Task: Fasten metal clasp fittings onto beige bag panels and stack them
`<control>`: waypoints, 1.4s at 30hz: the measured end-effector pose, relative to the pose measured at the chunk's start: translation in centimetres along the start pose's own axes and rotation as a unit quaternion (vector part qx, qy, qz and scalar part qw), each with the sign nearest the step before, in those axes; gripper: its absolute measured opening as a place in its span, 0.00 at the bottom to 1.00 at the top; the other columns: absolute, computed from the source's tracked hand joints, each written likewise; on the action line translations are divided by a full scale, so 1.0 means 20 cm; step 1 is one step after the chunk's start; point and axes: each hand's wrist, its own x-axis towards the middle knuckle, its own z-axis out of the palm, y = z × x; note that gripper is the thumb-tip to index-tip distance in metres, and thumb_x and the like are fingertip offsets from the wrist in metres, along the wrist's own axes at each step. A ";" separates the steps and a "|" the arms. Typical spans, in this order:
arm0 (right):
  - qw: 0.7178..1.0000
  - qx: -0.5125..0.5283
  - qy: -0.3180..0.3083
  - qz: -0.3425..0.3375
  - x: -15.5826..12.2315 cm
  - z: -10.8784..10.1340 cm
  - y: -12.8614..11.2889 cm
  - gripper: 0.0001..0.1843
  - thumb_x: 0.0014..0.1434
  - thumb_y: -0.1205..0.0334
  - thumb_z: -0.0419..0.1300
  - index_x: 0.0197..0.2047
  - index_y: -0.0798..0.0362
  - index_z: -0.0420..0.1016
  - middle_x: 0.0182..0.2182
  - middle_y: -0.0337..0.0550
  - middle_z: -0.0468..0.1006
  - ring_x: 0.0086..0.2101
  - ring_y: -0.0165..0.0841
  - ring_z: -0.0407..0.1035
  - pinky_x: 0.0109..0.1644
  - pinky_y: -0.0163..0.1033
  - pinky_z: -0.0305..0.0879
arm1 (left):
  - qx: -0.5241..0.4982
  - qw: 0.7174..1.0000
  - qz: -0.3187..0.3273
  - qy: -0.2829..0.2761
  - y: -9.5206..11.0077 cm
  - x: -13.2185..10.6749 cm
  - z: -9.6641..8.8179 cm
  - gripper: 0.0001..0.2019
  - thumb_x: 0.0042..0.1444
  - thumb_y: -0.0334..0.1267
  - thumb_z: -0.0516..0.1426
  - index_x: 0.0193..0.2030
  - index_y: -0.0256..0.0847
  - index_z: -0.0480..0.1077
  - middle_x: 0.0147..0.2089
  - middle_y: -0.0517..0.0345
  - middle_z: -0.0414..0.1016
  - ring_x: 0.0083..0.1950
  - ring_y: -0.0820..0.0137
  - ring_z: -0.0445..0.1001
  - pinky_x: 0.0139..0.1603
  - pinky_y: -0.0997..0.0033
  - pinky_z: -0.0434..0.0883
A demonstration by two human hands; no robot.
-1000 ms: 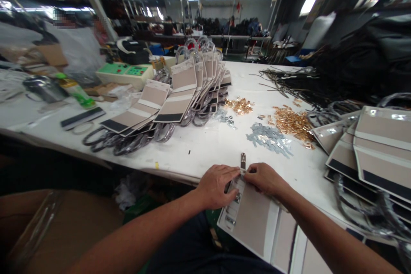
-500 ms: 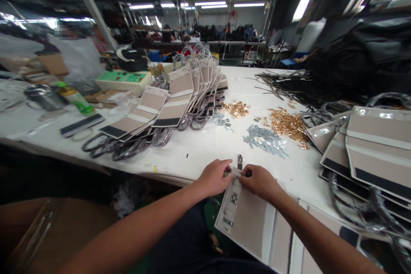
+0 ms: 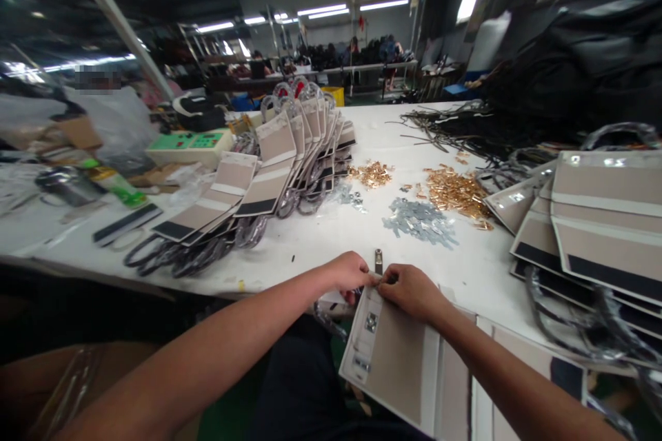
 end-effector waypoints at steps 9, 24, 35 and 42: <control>0.960 0.237 0.149 -0.016 -0.11 -0.15 -0.06 0.23 0.64 0.42 0.65 0.27 0.50 0.72 0.20 0.38 0.70 0.21 0.31 0.61 0.26 0.38 0.57 | -0.001 0.999 0.010 0.030 -0.05 0.06 0.00 0.20 0.59 0.55 0.63 0.24 0.41 0.71 0.15 0.62 0.67 0.20 0.68 0.70 0.26 0.70 0.64; 0.676 0.664 0.307 -0.082 -0.05 -0.02 -0.03 0.22 0.65 0.59 0.58 0.25 0.50 0.50 0.19 0.31 0.48 0.20 0.29 0.44 0.27 0.37 0.54 | -0.018 1.000 -0.008 0.008 -0.03 0.06 0.00 0.18 0.60 0.54 0.62 0.31 0.40 0.77 0.15 0.62 0.69 0.22 0.67 0.75 0.32 0.70 0.68; 0.864 0.393 0.226 -0.219 0.00 0.06 -0.26 0.25 0.67 0.56 0.66 0.20 0.50 0.65 0.17 0.35 0.66 0.19 0.29 0.61 0.25 0.37 0.58 | -0.042 0.999 -0.001 0.001 -0.04 0.08 0.01 0.19 0.59 0.51 0.62 0.24 0.40 0.72 0.16 0.57 0.69 0.20 0.65 0.74 0.25 0.70 0.66; 0.908 0.336 0.151 -0.197 0.09 -0.01 -0.33 0.30 0.68 0.47 0.66 0.18 0.49 0.64 0.13 0.35 0.65 0.16 0.28 0.58 0.21 0.36 0.56 | -0.089 0.996 0.009 -0.015 -0.07 0.09 0.02 0.14 0.60 0.47 0.61 0.29 0.40 0.74 0.18 0.56 0.70 0.22 0.63 0.76 0.24 0.70 0.71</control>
